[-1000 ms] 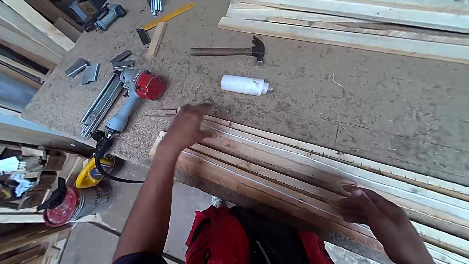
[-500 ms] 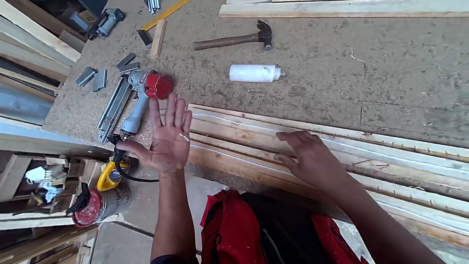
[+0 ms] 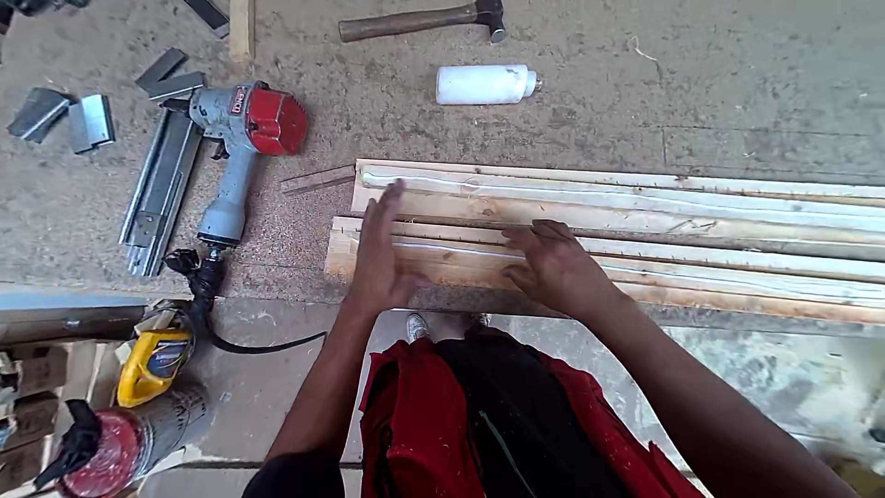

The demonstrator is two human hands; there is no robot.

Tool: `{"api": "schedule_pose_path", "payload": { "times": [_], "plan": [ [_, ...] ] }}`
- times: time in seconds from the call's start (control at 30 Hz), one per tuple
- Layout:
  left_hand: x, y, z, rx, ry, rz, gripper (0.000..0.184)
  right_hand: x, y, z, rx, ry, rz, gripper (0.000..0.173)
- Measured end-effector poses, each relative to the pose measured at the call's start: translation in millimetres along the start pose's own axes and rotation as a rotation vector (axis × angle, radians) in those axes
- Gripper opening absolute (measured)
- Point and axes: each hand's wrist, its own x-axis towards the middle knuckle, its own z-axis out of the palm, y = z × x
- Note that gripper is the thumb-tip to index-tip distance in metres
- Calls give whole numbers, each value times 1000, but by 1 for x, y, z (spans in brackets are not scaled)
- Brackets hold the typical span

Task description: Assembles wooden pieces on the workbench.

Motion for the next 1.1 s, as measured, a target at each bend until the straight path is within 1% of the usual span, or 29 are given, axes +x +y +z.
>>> {"api": "schedule_pose_path", "payload": {
  "times": [0.07,0.13,0.2,0.27,0.3,0.33,0.37,0.4,0.43,0.47,0.5,0.53,0.6,0.63,0.67,0.73,0.77,0.8,0.83,0.87,0.9,1.03,1.1],
  "plan": [
    [6,-5,17,189,-99,85,104,1,-1,-1,-1,-5,-14,48],
    [4,-7,26,262,-168,106,99,0,-2,-1,-12,-13,-24,46],
    [-6,0,28,253,-199,65,100,-1,-2,1,-29,0,-43,45],
    [-28,19,28,206,-275,14,101,-3,-2,2,-33,28,-58,45],
    [-46,31,27,167,-315,7,98,-4,-1,3,-33,40,-63,44],
    [-66,41,24,125,-331,15,92,-4,-1,3,-37,48,-65,44],
    [-85,48,18,105,-312,25,79,-3,0,3,-44,54,-64,44],
    [-101,51,8,116,-252,10,65,-2,0,4,-47,59,-58,45],
    [-109,51,-6,161,-157,-32,55,-2,1,4,-46,66,-51,45],
    [-110,46,-23,255,-79,-84,52,-3,1,5,-45,73,-46,45],
    [-103,38,-41,356,-37,-151,56,-3,1,6,-46,70,-39,46],
    [-90,29,-57,432,-46,-230,63,-4,1,5,-48,61,-34,46],
    [-57,7,-80,482,-170,-382,76,-2,1,2,-41,20,-31,49],
    [-42,-6,-87,465,-235,-403,78,0,3,-1,-21,-6,-31,53],
    [-30,-18,-91,438,-299,-407,75,2,6,-4,19,-35,-22,57],
    [-12,-37,-94,391,-412,-375,63,3,20,-9,155,-101,16,67],
    [-6,-41,-95,381,-460,-355,53,3,28,-13,237,-142,50,66],
    [-2,-42,-96,399,-500,-334,46,2,39,-16,308,-178,80,60],
    [0,-39,-97,428,-517,-305,43,0,49,-20,364,-207,107,50],
    [0,-35,-98,450,-506,-279,41,-3,60,-23,394,-224,124,43],
    [-2,-29,-99,468,-473,-258,39,-5,72,-26,410,-258,139,42],
    [-24,-7,-95,505,-205,-169,34,-19,103,-44,464,-497,180,46],
    [-36,0,-89,531,-96,-140,30,-28,111,-51,534,-594,165,43]
  ]
}}
